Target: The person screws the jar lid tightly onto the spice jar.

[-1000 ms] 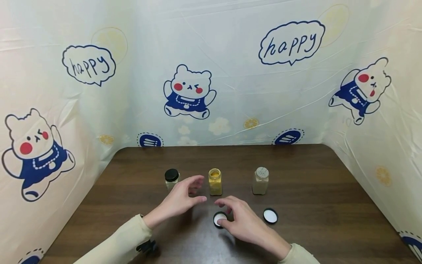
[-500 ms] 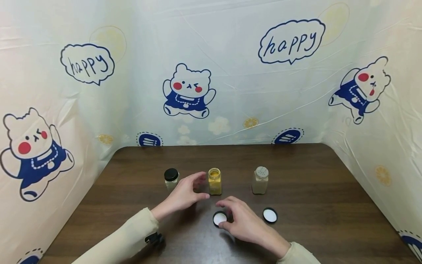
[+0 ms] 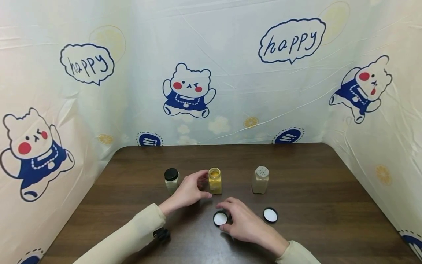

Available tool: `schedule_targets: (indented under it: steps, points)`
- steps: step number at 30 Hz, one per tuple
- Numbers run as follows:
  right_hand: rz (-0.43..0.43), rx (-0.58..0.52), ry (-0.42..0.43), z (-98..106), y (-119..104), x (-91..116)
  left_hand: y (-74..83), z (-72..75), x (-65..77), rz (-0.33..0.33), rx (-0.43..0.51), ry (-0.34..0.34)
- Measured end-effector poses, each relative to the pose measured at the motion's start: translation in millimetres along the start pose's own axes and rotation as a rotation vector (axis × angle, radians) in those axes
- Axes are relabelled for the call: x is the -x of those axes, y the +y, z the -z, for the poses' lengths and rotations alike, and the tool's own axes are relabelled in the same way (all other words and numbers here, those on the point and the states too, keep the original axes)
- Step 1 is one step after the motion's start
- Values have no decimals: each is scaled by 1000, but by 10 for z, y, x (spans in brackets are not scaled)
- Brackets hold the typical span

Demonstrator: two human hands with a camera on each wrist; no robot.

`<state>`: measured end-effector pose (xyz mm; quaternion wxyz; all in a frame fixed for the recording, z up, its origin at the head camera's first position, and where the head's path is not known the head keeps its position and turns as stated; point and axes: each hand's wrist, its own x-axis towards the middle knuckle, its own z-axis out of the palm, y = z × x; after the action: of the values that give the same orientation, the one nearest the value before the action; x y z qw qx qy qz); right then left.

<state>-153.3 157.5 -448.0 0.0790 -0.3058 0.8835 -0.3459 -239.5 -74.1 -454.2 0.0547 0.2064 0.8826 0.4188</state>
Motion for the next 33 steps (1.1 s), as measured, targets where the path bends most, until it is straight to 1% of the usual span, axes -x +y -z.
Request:
schedule_targets:
  steps: [5, 8, 18, 27, 33]
  points:
    - [4, 11, -4, -7, 9, -3, -35, -21, -47, -3, -14, 0]
    - [-5, 20, -10, -19, 13, -18, -50, -23, -72, -1, -8, -2]
    - [-4, 27, -26, -31, 31, -39, -60, -47, -126, -8, -6, -16]
    - [-15, 103, -38, -36, 14, -46, -61, -78, -155, 1, -1, -28]
    - [-16, 133, -58, -41, 17, -71, -80, -88, -177, -9, -20, -27]
